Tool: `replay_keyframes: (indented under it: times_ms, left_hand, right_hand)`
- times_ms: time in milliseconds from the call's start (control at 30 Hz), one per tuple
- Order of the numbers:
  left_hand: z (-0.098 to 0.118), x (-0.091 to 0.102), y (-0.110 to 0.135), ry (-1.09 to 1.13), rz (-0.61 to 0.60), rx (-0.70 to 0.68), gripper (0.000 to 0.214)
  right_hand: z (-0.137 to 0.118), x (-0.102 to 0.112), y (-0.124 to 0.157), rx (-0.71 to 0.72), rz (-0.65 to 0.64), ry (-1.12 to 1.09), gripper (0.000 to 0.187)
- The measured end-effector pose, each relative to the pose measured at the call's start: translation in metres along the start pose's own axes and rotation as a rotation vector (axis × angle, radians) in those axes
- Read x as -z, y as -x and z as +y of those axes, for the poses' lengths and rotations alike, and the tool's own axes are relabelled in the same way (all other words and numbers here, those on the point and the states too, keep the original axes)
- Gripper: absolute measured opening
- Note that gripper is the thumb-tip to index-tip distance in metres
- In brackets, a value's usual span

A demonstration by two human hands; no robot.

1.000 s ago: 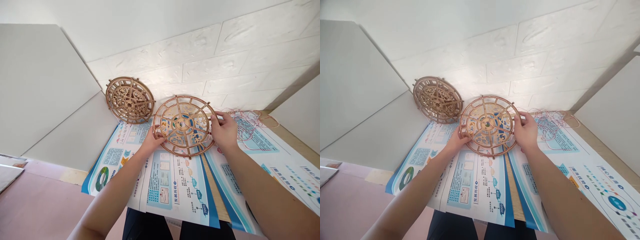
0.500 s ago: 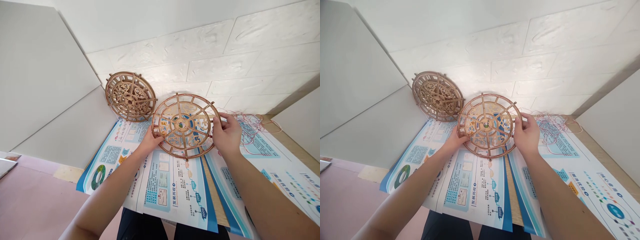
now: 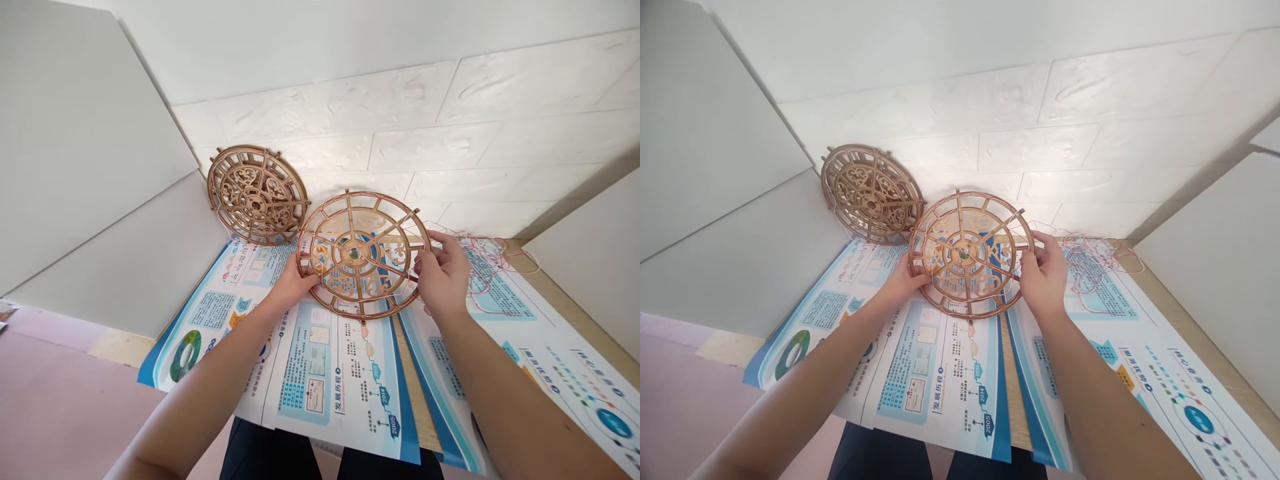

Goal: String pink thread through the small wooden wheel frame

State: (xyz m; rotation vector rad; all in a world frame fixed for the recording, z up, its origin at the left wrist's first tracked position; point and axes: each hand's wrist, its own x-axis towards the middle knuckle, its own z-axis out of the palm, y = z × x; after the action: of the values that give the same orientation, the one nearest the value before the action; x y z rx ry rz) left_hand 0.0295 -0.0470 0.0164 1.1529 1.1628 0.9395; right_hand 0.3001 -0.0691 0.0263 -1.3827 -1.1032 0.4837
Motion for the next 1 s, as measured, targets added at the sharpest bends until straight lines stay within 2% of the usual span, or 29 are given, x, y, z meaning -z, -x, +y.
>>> replay_keyframes:
  times_ms: [133, 300, 467, 633, 733, 800, 900, 1000]
  left_hand:
    - [-0.001, 0.002, -0.002, -0.001, 0.011, -0.023, 0.057]
    - [0.006, 0.005, 0.000, 0.005, -0.016, -0.048, 0.061]
    - [0.009, 0.013, -0.002, -0.006, 0.018, -0.072, 0.057]
    - [0.003, 0.025, -0.012, 0.067, 0.042, -0.137, 0.057]
    - [0.003, 0.027, -0.013, 0.156, -0.010, -0.146, 0.064]
    - [0.005, 0.026, -0.011, 0.197, -0.065, -0.119, 0.070]
    - [0.007, 0.025, -0.007, 0.213, -0.129, -0.078, 0.074]
    - [0.006, 0.026, -0.005, 0.212, -0.137, -0.059, 0.072]
  right_hand:
    - [-0.003, -0.002, 0.000, -0.051, -0.011, -0.090, 0.043]
    - [-0.010, -0.001, -0.002, -0.190, -0.096, -0.254, 0.046]
    - [-0.014, 0.001, -0.001, -0.271, -0.207, -0.250, 0.039]
    - [-0.015, 0.001, -0.001, -0.296, -0.258, -0.220, 0.032]
    - [-0.011, 0.002, -0.004, -0.336, -0.274, -0.221, 0.030]
    - [-0.005, 0.003, -0.007, -0.412, -0.290, -0.230, 0.029]
    - [0.007, 0.005, -0.012, -0.554, -0.372, -0.280, 0.031]
    - [0.014, 0.005, -0.012, -0.576, -0.453, -0.394, 0.031]
